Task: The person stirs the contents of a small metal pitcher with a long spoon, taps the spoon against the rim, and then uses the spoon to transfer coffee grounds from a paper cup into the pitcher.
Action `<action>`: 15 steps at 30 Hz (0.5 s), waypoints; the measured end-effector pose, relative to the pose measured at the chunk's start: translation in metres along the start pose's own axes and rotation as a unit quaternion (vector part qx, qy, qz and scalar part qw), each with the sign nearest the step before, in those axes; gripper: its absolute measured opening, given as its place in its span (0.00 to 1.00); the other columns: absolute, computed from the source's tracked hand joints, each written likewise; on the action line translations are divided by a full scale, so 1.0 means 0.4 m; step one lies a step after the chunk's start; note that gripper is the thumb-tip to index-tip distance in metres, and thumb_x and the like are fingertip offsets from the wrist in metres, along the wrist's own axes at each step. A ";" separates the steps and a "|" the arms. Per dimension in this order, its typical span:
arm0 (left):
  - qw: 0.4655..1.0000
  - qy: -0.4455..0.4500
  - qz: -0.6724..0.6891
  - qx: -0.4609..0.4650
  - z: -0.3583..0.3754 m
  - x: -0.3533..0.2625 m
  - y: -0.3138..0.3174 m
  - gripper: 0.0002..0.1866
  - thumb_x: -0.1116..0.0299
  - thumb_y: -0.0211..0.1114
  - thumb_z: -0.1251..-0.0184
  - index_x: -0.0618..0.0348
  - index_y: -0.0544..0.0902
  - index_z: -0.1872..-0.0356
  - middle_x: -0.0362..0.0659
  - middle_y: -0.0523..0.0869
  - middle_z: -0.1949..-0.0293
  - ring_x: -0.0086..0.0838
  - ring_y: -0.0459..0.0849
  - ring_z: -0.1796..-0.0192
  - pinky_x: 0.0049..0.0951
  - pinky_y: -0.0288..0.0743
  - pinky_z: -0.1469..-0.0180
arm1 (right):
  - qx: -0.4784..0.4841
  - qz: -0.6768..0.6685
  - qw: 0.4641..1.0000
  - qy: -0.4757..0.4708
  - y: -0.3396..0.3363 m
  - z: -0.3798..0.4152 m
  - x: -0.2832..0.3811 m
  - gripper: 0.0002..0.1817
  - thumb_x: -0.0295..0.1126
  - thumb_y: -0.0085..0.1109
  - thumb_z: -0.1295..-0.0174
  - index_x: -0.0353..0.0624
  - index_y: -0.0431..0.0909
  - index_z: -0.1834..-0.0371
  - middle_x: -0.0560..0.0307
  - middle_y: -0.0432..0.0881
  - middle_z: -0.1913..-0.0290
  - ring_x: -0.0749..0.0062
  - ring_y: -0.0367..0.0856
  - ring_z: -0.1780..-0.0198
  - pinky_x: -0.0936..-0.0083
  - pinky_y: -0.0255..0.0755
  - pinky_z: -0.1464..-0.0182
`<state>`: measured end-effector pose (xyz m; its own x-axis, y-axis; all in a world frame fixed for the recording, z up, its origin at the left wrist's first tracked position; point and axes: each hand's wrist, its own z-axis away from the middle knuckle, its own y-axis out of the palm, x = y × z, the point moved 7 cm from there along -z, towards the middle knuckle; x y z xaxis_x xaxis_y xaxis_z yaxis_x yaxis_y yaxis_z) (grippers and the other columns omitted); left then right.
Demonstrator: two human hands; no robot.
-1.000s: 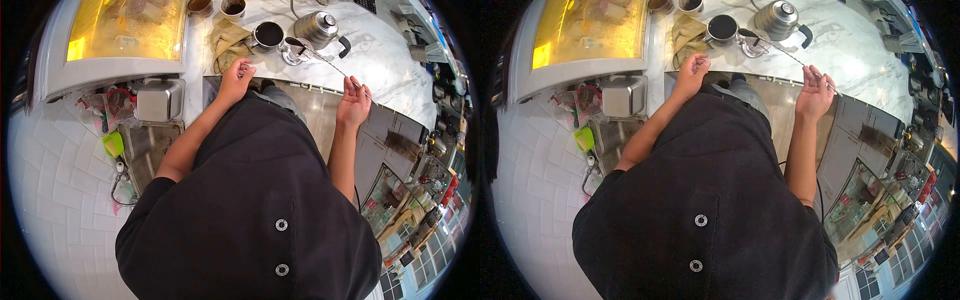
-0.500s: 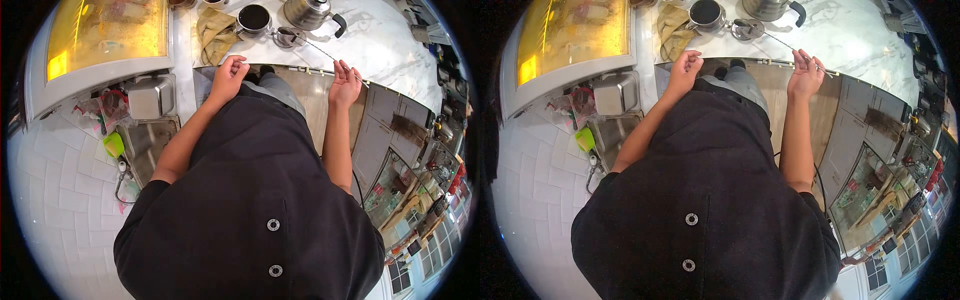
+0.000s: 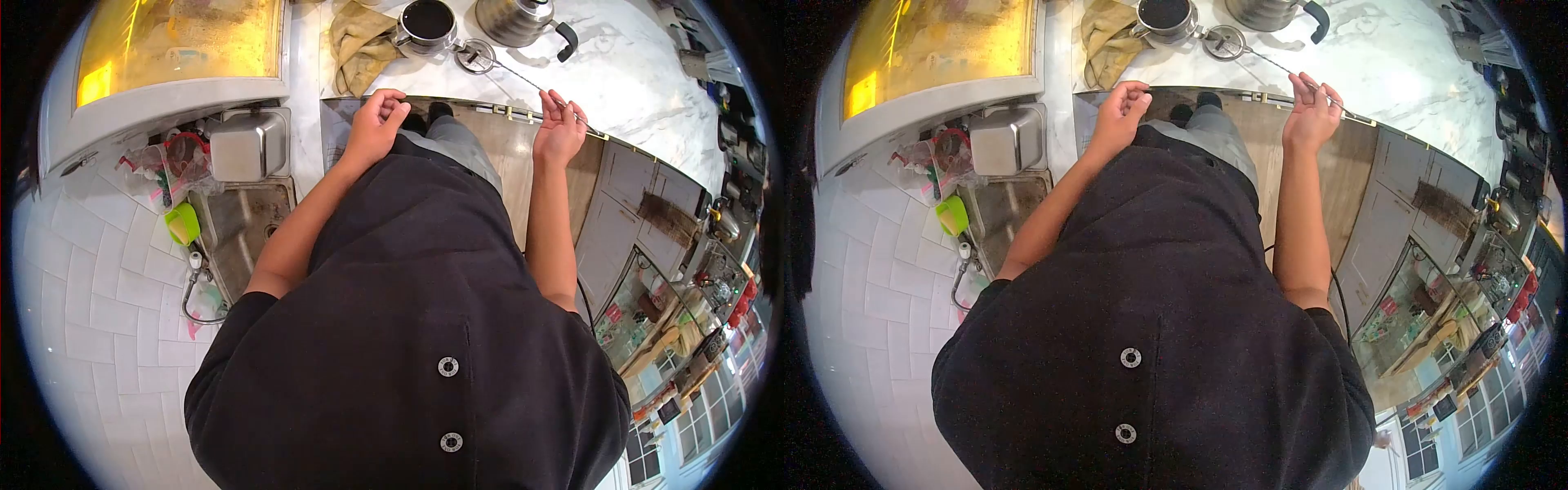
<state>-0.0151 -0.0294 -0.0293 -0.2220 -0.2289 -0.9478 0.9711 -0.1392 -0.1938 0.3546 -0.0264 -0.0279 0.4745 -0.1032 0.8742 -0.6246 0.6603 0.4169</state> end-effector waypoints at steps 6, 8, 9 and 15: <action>1.000 0.002 0.009 -0.002 -0.003 0.001 0.004 0.13 0.64 0.69 0.25 0.60 0.83 0.47 0.36 0.83 0.64 0.19 0.79 0.62 0.23 0.76 0.57 | -0.004 0.010 1.000 -0.011 -0.011 0.016 0.006 0.05 0.22 0.43 0.20 0.38 0.62 0.46 0.27 0.83 0.49 0.38 0.89 0.49 0.49 0.83 0.36; 1.000 0.004 0.010 0.001 -0.004 -0.002 0.008 0.13 0.64 0.69 0.25 0.61 0.83 0.47 0.36 0.83 0.64 0.19 0.79 0.63 0.23 0.76 0.57 | -0.009 0.013 1.000 -0.012 -0.016 0.018 0.013 0.05 0.23 0.43 0.20 0.38 0.62 0.46 0.27 0.82 0.48 0.39 0.89 0.49 0.50 0.83 0.36; 1.000 0.003 0.011 0.003 -0.005 -0.003 0.009 0.14 0.64 0.69 0.25 0.61 0.83 0.47 0.36 0.84 0.64 0.19 0.79 0.63 0.23 0.76 0.56 | -0.017 0.020 1.000 -0.011 -0.022 0.020 0.015 0.05 0.23 0.42 0.19 0.36 0.62 0.45 0.25 0.82 0.48 0.38 0.89 0.48 0.49 0.83 0.35; 1.000 0.006 0.001 0.006 -0.002 -0.010 0.011 0.14 0.64 0.69 0.25 0.62 0.83 0.47 0.36 0.84 0.65 0.19 0.79 0.63 0.24 0.77 0.56 | -0.032 0.014 0.999 -0.009 -0.051 0.025 0.032 0.06 0.24 0.44 0.19 0.36 0.62 0.45 0.28 0.82 0.49 0.41 0.90 0.51 0.52 0.85 0.39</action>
<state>-0.0100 -0.0283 -0.0264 -0.2190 -0.2183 -0.9510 0.9705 -0.1498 -0.1891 0.3674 -0.0486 -0.0230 0.4464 -0.0971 0.8895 -0.5953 0.7099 0.3763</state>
